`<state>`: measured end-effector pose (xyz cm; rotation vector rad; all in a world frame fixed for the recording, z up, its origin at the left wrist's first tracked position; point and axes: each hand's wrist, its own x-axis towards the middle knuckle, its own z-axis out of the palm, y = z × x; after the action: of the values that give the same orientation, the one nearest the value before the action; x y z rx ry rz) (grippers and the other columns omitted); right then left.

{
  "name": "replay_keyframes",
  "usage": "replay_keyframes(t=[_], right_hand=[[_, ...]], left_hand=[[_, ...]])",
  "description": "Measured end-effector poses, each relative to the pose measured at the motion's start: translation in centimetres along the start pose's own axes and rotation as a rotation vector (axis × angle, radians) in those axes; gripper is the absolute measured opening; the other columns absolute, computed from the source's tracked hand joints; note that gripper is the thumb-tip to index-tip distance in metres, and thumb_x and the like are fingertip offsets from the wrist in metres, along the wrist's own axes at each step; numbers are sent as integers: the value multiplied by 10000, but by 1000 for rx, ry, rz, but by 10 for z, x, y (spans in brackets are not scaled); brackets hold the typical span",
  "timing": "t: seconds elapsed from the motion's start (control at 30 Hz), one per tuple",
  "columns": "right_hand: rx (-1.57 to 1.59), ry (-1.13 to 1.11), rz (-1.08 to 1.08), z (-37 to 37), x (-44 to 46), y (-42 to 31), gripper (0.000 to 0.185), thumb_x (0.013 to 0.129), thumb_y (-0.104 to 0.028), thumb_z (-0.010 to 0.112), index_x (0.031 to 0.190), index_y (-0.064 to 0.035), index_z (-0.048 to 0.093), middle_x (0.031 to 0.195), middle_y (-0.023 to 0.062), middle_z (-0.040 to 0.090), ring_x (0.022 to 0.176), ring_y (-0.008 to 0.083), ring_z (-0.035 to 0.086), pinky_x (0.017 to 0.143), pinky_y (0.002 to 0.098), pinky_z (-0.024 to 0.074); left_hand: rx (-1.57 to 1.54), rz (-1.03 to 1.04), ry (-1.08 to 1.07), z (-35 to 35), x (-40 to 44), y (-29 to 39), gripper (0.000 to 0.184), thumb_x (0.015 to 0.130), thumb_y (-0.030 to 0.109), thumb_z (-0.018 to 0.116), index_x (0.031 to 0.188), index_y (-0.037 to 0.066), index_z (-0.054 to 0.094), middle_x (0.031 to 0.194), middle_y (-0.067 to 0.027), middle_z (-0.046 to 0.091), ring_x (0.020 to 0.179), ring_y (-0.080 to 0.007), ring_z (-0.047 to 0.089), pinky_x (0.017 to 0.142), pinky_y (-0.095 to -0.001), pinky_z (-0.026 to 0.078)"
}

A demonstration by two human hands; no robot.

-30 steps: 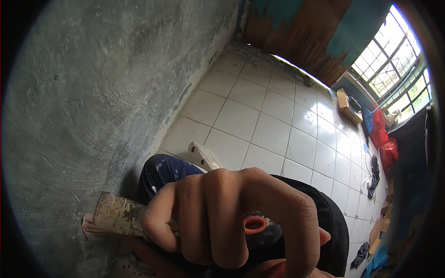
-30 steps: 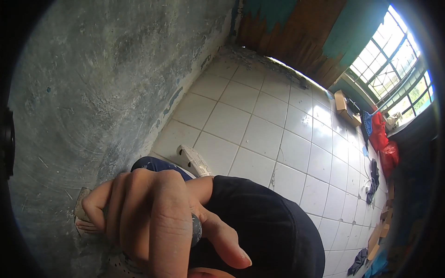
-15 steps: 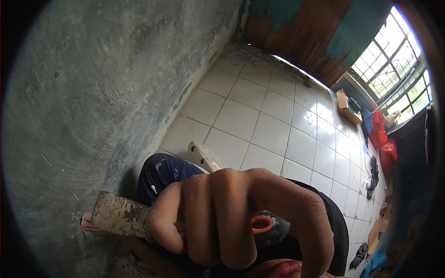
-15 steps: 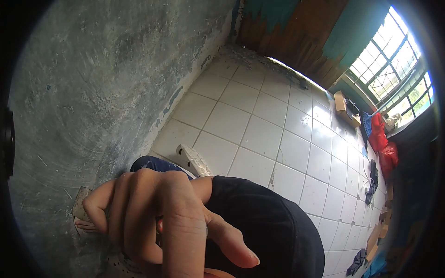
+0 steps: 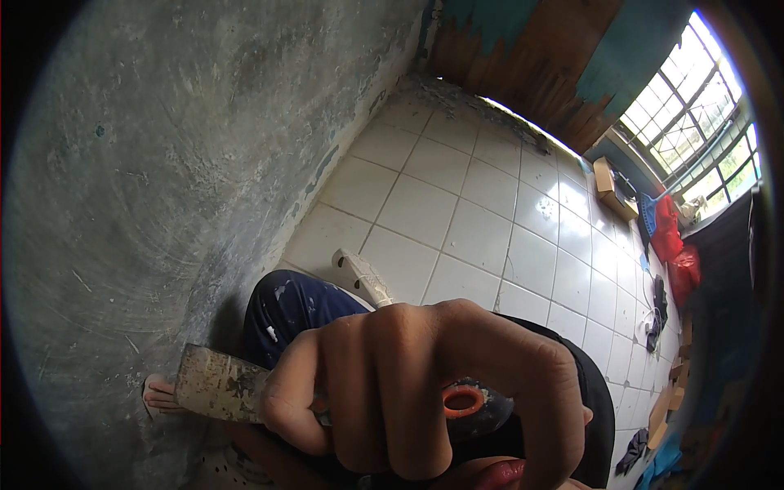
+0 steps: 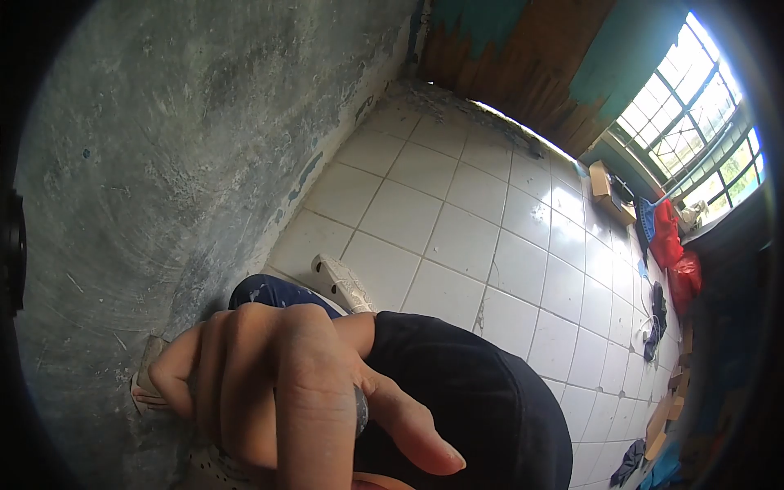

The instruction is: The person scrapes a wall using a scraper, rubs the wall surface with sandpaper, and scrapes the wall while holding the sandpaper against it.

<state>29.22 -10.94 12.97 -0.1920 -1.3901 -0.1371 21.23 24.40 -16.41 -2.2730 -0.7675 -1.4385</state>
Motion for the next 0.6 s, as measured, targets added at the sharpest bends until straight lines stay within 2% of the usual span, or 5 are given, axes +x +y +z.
replay_keyframes(t=[0.33,0.53,0.6], right_hand=[[25,24,37,0,-3,2,380,961,-538,534,1128,-204,602,584,-57,484,453,79,448,640,316,332],[214,143,71,-4,-13,10,383,953,-540,546,1133,-204,590,592,-56,495,458,80,461,644,322,338],[425,313,241,-6,-19,16,444,872,-481,666,1032,-86,542,649,-46,510,489,66,473,583,244,335]], left_hand=[[22,2,14,9,-1,-3,826,959,517,558,1523,-7,257,1566,-295,199,1462,-418,217,1143,-571,259],[52,10,40,16,0,0,842,960,520,555,1536,-6,239,1585,-295,169,1481,-417,187,1147,-571,251],[55,11,39,13,-1,2,847,960,521,554,1540,-6,233,1591,-295,159,1487,-417,177,1148,-571,248]])
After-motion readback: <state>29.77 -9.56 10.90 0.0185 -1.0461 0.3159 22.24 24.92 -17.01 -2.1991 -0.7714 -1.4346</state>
